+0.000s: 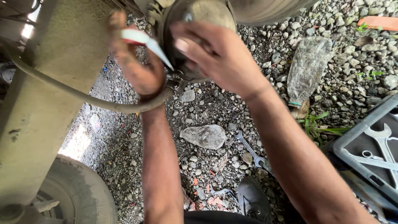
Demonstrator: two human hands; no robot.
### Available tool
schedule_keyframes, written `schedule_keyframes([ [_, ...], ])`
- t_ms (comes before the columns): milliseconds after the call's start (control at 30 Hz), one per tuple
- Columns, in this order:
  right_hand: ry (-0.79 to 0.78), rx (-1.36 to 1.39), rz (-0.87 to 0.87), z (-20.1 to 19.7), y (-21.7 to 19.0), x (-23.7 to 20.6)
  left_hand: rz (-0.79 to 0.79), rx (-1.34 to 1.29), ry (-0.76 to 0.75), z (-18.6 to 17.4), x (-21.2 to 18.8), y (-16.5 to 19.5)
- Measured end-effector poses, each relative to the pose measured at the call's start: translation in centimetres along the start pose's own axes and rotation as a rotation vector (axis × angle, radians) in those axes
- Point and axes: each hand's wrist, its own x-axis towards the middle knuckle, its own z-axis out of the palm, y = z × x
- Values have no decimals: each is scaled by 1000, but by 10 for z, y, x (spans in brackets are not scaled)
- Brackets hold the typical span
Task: The person uses a wrench to loosen and tighten a bolt on a vehicle's brake assembly. They switch between different wrenches and use a red-handled tool to adjust a hose clamp on the brake line.
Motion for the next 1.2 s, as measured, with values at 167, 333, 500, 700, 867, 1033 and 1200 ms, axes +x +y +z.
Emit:
schedule_keyframes([
  [167, 118, -139, -342, 23, -13, 40, -29, -104, -154, 4, 19, 9],
  [333, 70, -36, -39, 18, -7, 30, 83, -140, -86, 9, 23, 3],
  [500, 209, 568, -62, -14, 10, -19, -88, -91, -15, 15, 5, 17],
  [700, 242, 846, -87, -30, 56, -88, -324, 139, 167, 16, -24, 69],
  [867, 316, 978, -35, -11, 91, -130, -1005, -185, 552, 47, -60, 170],
  [1033, 277, 1059, 157, -11, 116, -164, -968, -626, 348, 75, -59, 241],
  [1200, 287, 829, 447, -13, 139, -180, -977, -194, 29, 79, -37, 282],
])
